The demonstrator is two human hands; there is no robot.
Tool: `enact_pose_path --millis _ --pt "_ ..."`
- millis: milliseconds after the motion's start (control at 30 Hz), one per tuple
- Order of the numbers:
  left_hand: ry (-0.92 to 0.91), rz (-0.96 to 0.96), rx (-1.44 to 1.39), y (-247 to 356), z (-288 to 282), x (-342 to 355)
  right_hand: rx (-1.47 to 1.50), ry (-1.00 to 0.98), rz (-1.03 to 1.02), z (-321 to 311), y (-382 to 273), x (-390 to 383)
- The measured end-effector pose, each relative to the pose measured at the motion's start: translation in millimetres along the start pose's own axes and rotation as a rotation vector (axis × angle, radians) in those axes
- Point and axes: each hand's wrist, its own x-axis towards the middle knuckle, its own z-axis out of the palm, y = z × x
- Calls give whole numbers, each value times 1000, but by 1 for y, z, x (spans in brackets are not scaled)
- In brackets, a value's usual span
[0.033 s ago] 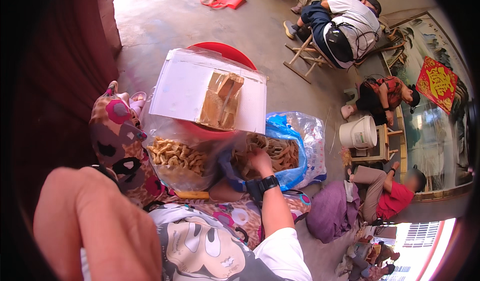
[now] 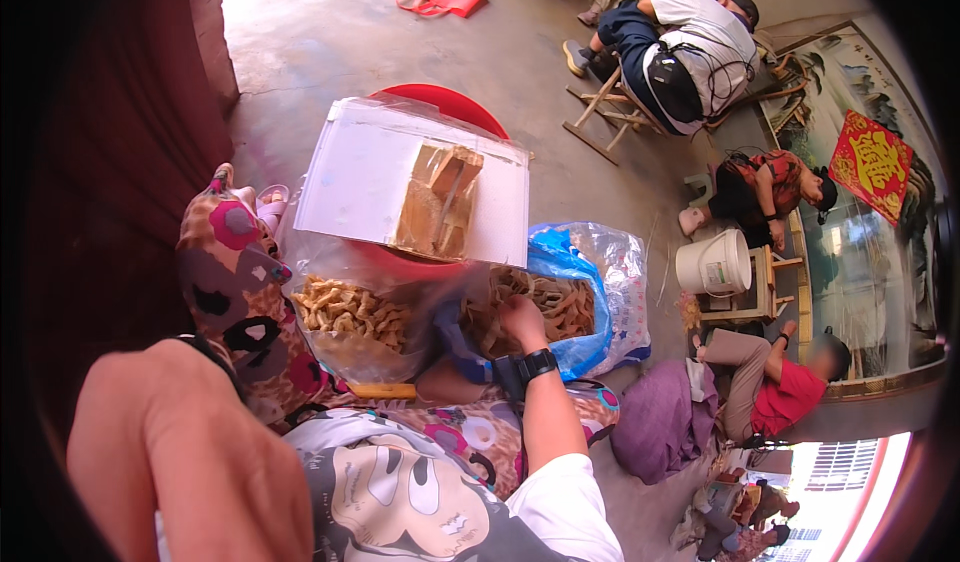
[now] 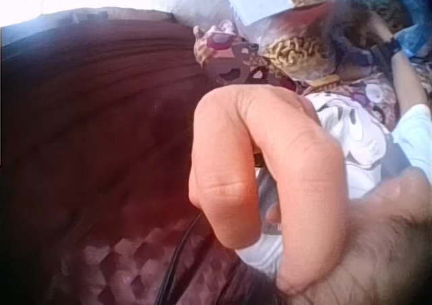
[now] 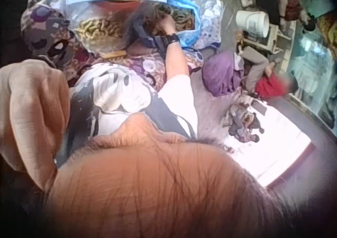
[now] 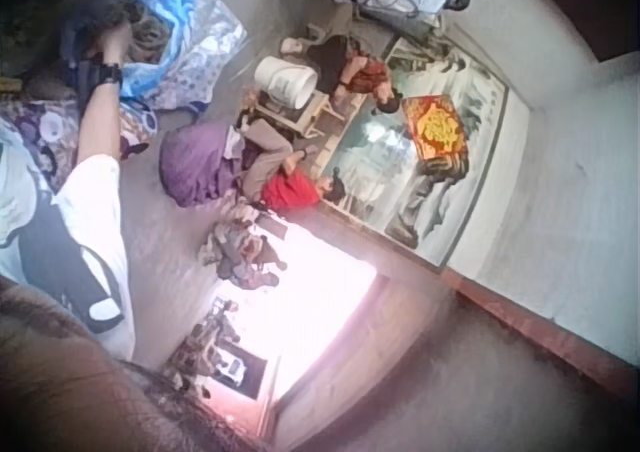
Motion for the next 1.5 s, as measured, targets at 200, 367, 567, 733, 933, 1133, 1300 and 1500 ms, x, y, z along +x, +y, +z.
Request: enact_pose_path --millis 200,367,567,733,933,1133,1300,1500 --pt "-81 -76 -148 -3 -10 -2 9 236 263 -16 34 38" --pt "-229 -376 -83 -27 -50 -40 -90 125 223 -1 79 68" --pt "171 -294 -212 -24 -70 -50 -200 -154 110 64 109 91" --pt "262 -178 -107 -14 -63 -56 -76 -65 131 88 89 79" --pt "316 -39 -99 -17 -53 -55 -138 -64 -274 54 64 76" --pt "120 -128 -48 -9 -50 -36 112 15 -213 -63 -25 9" --pt "15 -179 61 -17 -56 -43 947 21 77 -142 -41 -55" --pt "491 -590 437 -38 -71 -55 1339 183 -431 -238 -106 -166"
